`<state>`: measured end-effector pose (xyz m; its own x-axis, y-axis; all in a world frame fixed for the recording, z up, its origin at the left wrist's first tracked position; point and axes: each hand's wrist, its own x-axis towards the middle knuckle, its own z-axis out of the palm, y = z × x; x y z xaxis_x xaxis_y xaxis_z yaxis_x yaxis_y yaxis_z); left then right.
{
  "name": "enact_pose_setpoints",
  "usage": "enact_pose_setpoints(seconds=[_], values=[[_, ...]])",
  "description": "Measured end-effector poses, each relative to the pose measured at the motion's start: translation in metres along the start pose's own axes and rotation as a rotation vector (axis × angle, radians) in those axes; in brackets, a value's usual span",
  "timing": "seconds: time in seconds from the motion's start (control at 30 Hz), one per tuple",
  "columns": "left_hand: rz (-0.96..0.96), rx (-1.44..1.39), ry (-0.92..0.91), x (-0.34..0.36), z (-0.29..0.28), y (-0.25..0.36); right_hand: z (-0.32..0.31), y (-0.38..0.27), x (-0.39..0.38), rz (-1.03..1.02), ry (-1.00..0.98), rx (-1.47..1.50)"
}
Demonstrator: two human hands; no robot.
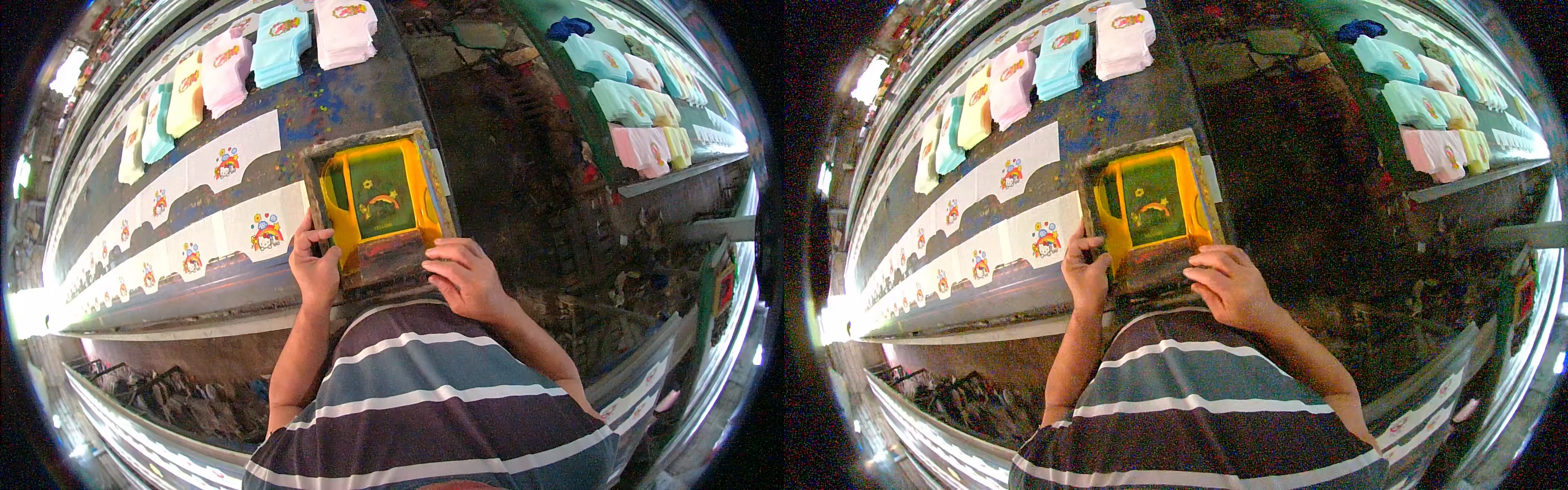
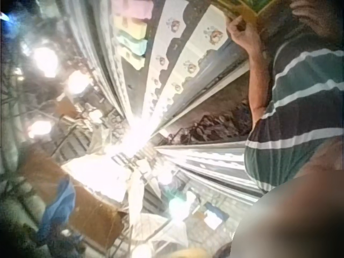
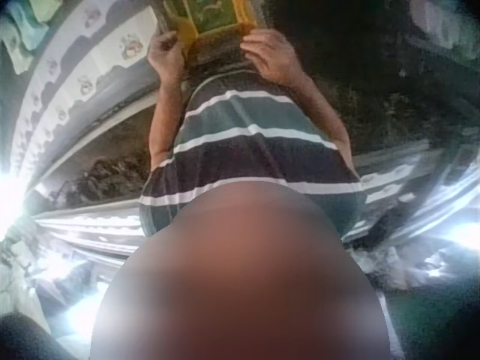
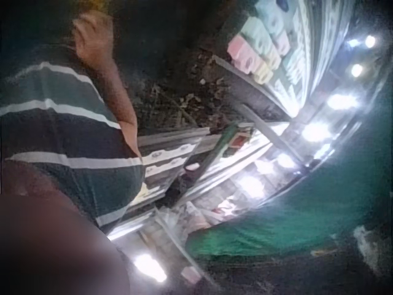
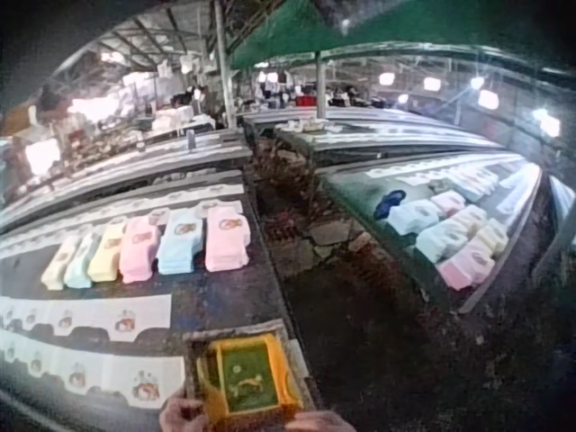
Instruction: The person repeatedly rubs a small yellow and green printing block onto a moving strip of white fabric with cartoon prints. The block is held with both hands and pressed onto the fabric as it advances along a conveyor-like table.
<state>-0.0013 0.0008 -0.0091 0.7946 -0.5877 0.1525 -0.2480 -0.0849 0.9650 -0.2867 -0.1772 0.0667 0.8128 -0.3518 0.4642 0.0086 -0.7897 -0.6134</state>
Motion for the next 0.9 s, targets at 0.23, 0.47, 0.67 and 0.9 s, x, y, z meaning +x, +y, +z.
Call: enact_pose_setpoints(seconds=[0.23,0.47,0.67,0.9], values=[[-0.039,-0.019,-0.009,0.000,-0.003,0.004,0.017,-0.003,0.022,-0.050,-0.192,-0.117],[-0.067,-0.102,-0.003,-0.001,-0.002,0.005,0.026,-0.013,0.049,-0.083,-0.219,-0.132],[-0.059,-0.112,-0.005,0.000,-0.002,0.004,0.022,-0.011,0.066,0.012,-0.324,-0.137],[-0.058,-0.062,0.008,-0.003,-0.001,0.009,0.020,-0.013,0.050,0.028,-0.317,-0.076]])
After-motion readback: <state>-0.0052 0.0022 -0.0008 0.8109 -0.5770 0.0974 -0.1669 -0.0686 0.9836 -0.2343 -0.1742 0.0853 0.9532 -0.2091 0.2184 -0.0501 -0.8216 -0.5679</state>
